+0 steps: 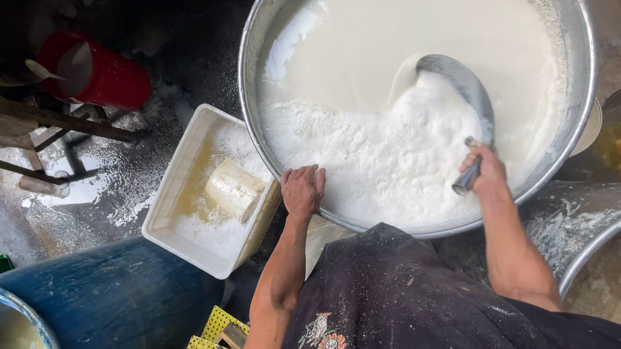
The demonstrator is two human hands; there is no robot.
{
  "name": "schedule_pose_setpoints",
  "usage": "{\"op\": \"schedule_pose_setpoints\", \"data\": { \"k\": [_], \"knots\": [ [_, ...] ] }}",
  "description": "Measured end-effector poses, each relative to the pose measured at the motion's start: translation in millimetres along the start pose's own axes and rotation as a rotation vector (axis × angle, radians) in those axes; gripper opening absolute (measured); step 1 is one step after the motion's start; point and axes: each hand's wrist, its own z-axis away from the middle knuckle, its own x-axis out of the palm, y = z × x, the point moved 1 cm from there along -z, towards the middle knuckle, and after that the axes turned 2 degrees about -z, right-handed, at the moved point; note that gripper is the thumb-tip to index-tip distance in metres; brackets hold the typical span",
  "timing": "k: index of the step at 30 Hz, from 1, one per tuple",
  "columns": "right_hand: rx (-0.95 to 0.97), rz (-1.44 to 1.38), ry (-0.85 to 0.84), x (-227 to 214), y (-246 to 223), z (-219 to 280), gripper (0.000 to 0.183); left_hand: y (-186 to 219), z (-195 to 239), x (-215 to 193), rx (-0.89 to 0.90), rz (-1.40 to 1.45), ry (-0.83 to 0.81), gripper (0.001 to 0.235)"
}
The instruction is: The person stirs a white liquid in a large metal basin using a ladle. They repeatedly scoop the liquid and pour it into a smaller blue basin, then return to stirring the large basin. The process is repeated multiple times throughout the clip.
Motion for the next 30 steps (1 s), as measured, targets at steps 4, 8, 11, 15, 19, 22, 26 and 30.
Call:
{"op": "schedule_pose_setpoints", "data": {
  "k": [4,8,11,15,19,22,26,30],
  "knots": [
    [0.107,-0.127,-0.039,43,20,-48,0.006,3,-2,-1,-0.014,-0.017,-0.021,0.032],
    [0.147,-0.129,-0.075,95,25,-103,0.004,8,-4,-5,-0.018,-0.037,-0.024,0.032],
    [0.145,-0.104,-0.118,141,21,-143,0.008,12,-7,-7,-0.035,-0.038,-0.041,0.032],
    [0.023,0.06,-0.168,213,12,-180,0.017,16,-9,-9,-0.078,-0.046,-0.081,0.032],
    [-0.05,0.304,-0.25,292,1,-185,0.042,18,-13,-11,-0.09,-0.064,-0.092,0.033],
    [-0.158,0.692,-0.273,333,-4,-175,0.059,20,-14,-10,-0.092,-0.072,-0.085,0.032],
    [-0.309,1.22,-0.364,339,-2,-164,0.07,19,-13,-8,-0.089,-0.098,-0.082,0.031],
    [-0.567,1.51,-0.377,314,-1,-159,0.082,18,-13,-6,-0.067,-0.107,-0.069,0.03]
  ]
}}
